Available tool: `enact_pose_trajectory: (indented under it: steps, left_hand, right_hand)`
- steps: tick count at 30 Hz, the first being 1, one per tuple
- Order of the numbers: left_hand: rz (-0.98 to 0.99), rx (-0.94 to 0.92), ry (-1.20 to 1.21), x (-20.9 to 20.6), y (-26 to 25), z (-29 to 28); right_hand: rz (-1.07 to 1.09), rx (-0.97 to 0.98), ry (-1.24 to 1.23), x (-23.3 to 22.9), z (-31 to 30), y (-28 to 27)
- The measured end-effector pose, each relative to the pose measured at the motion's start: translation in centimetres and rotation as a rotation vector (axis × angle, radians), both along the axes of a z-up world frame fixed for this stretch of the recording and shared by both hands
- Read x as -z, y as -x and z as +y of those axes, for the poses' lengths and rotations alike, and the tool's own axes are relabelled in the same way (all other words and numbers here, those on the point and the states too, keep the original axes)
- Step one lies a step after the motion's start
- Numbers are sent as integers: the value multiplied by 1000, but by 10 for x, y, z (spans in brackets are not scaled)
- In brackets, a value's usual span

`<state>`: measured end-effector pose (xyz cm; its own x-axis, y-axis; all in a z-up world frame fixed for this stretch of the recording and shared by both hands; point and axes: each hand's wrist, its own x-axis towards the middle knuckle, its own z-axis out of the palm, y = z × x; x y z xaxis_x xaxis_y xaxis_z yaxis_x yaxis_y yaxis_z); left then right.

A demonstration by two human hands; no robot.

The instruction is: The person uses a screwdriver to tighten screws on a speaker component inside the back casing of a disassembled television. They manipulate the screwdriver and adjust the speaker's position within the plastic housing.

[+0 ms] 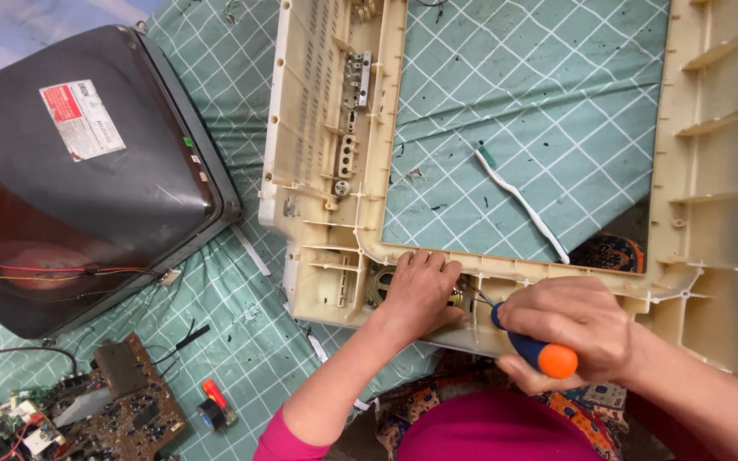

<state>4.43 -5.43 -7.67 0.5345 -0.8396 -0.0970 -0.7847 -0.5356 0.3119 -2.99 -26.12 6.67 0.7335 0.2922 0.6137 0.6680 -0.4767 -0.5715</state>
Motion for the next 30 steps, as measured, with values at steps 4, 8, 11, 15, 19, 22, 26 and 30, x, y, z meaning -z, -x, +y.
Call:
enact_pose_trajectory:
  steps: [4, 8, 11, 15, 19, 22, 26, 30]
  left_hand:
    - [14, 3, -34, -2, 0, 0]
    - [-26, -9, 34, 1, 2, 2]
    - [-38, -18, 62, 2, 2, 3]
    - [-14, -20, 60, 0, 1, 3]
    - [-11, -23, 74, 1, 2, 4]
    - [-8, -21, 64, 2, 2, 3]
    - [-7, -17, 55, 4, 2, 3]
    - [47, -14, 4, 4, 1, 2]
  right_hand:
    - [-14, -28, 34, 0, 3, 0]
    - [-27, -22, 28, -9, 5, -6]
    - [-7, -8, 0, -12, 5, -6]
    - [7, 7, -17, -7, 7, -6]
    - [-14, 7, -26, -1, 12, -9]
    - [-20, 19, -21, 1, 12, -7]
    - [-15, 33, -9, 4, 8, 0]
    - [-34, 65, -40, 4, 5, 5]
